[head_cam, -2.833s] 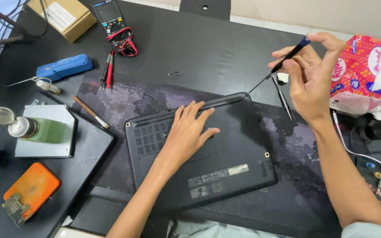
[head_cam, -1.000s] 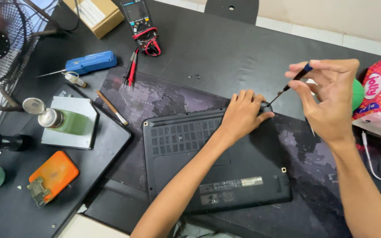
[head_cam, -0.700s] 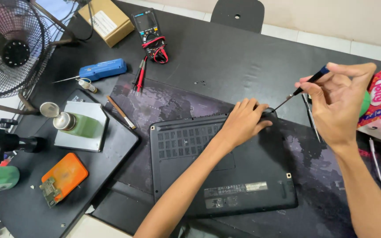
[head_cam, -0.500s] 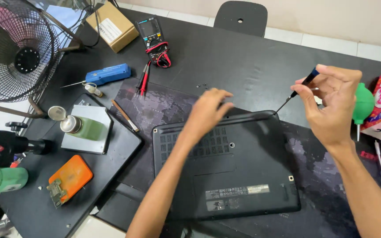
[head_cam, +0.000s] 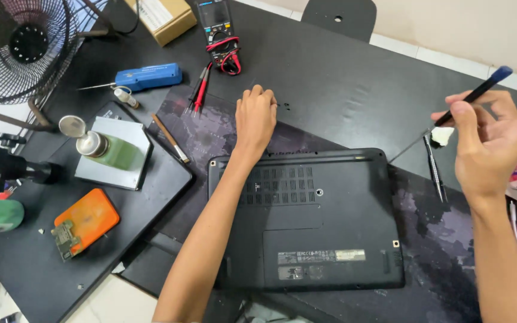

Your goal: The person cleans the bottom of a laptop with a cloth, then uses a screwdriver to remove screws from the back panel. They proceed to remove a rectangular component, likely a hard drive, from the laptop chassis.

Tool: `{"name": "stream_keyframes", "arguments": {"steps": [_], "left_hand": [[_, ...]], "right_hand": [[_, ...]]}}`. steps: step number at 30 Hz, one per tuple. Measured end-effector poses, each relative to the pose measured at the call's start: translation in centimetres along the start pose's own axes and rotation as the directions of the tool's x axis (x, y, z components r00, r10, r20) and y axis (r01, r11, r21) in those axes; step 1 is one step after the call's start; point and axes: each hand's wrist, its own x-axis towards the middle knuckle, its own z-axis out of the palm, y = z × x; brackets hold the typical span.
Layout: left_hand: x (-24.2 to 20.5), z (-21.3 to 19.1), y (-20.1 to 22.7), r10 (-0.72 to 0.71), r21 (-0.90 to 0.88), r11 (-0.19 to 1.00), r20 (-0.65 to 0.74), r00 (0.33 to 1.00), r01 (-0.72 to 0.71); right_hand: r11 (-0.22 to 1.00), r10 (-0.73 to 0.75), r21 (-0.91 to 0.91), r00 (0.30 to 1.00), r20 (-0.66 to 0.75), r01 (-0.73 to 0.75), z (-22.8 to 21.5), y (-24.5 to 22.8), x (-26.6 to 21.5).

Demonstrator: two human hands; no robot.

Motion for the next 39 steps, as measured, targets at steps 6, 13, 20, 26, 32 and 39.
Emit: {"name": "stream_keyframes", "arguments": {"steps": [6,13,20,26,32,39], "left_hand": [[-4.0,-6.8,-0.7,-0.026,-0.307,0.951,-0.008,1.000,0.022],[-10.6,-12.5,-3.8,-0.198,-0.808,0.276,0.482,0.854,0.520],[-12.8,-10.3,-4.3,-0.047,-0.844,-0.302,0.477,0.878,0.443],[-13.7,-10.3,-5.2,-0.034,-0.834,-0.395,0.433,0.901,0.386],[-13.9,-9.8,-5.4,-0.048,-0.806,-0.443,0.459,0.887,0.393],[-13.8,-9.8,-5.0,-0.056,-0.824,-0.397,0.462,0.885,0.405]], "right_hand": [[0.992,0.108,-0.078,0.984,0.141,-0.097,3.3,0.1,-0.6],[0.894,0.015,-0.410,0.901,0.433,0.183,9.2,-6.5,-1.3],[0.982,-0.178,-0.007,0.936,0.303,0.189,12.8,-10.4,-3.5],[0.937,-0.190,0.331,0.955,0.226,0.109,17.0,-11.9,-4.6],[0.928,-0.174,0.367,0.944,0.280,0.062,18.7,-11.8,-4.5],[0.943,-0.151,0.330,0.943,0.295,0.047,18.9,-11.0,-4.5]]}}
